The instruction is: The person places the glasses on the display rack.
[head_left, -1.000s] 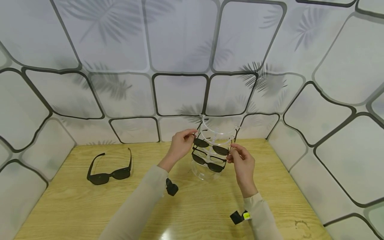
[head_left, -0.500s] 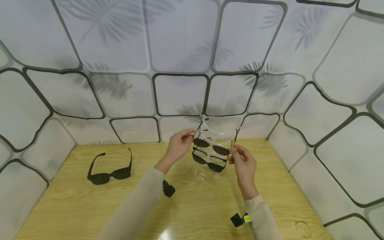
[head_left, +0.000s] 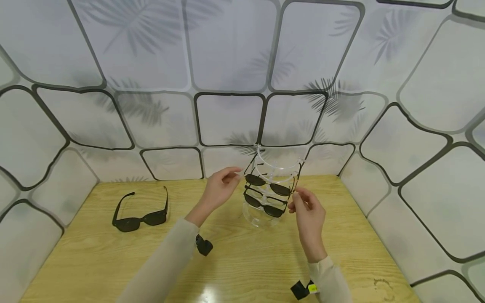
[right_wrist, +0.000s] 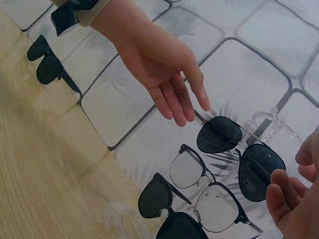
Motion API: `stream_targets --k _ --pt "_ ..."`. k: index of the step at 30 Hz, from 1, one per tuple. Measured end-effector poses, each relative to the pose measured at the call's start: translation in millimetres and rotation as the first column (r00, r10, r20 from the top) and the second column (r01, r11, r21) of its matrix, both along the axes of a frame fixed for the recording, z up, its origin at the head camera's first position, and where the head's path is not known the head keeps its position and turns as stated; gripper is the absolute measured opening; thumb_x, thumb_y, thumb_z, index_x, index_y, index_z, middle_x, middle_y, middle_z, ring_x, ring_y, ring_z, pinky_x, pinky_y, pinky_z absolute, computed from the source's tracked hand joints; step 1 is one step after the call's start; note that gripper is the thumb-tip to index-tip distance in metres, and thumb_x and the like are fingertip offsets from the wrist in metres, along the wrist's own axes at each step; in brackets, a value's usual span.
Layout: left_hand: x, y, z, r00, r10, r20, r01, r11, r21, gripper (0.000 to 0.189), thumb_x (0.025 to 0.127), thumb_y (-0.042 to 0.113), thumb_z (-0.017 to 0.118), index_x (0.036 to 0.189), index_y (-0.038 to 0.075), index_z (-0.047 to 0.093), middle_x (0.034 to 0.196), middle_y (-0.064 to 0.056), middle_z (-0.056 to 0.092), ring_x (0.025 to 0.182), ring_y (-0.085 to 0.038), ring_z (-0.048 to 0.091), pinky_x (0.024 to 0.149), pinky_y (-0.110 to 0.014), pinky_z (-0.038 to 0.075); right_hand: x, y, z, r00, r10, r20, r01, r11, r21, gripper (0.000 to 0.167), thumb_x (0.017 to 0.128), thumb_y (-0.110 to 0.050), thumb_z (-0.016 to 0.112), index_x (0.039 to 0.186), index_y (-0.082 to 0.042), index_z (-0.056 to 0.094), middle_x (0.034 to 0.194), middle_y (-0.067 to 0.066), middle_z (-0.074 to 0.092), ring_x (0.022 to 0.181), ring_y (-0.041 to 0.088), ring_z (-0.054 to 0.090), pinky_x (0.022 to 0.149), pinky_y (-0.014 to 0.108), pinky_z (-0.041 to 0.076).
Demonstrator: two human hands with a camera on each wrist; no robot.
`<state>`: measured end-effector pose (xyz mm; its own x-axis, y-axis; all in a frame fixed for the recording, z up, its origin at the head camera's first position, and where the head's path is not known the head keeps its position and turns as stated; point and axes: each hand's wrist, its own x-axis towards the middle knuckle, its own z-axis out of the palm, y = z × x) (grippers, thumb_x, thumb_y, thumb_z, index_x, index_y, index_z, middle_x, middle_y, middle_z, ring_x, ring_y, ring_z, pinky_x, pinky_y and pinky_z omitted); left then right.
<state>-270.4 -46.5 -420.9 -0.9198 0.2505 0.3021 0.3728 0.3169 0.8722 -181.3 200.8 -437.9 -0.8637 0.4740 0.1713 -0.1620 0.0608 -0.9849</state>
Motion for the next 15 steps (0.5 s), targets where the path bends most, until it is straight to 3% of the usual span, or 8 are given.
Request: stream_targets --k 6,15 --pt "7.4 -12.7 -3.6 1.000 0.017 -0.009 -0.017 1.000 0.000 0.030 0.105 0.017 0.065 0.134 0.009 0.071 0.113 -0.012 0.077 0.099 -0.028 0.074 0.090 -0.044 0.062 5.2 -11.8 -2.1 0.999 0.036 -0.027 -0.036 0.999 -0.012 0.022 0.104 -0.006 0.064 0.122 0.004 0.071 0.089 -0.001 0.065 0.069 0.007 0.066 0.063 0.021 0.058" --pt "16.5 -28.2 -11.4 0.998 0.057 0.007 -0.057 0.998 -0.011 0.027 0.105 0.020 0.068 0.129 0.009 0.073 0.114 -0.012 0.077 0.103 -0.029 0.074 0.093 -0.046 0.060 3.5 -37.9 -10.7 0.987 0.155 -0.038 -0.154 0.988 0.008 0.022 0.102 -0.001 0.066 0.121 0.009 0.069 0.090 -0.002 0.066 0.069 0.011 0.067 0.064 0.024 0.059"
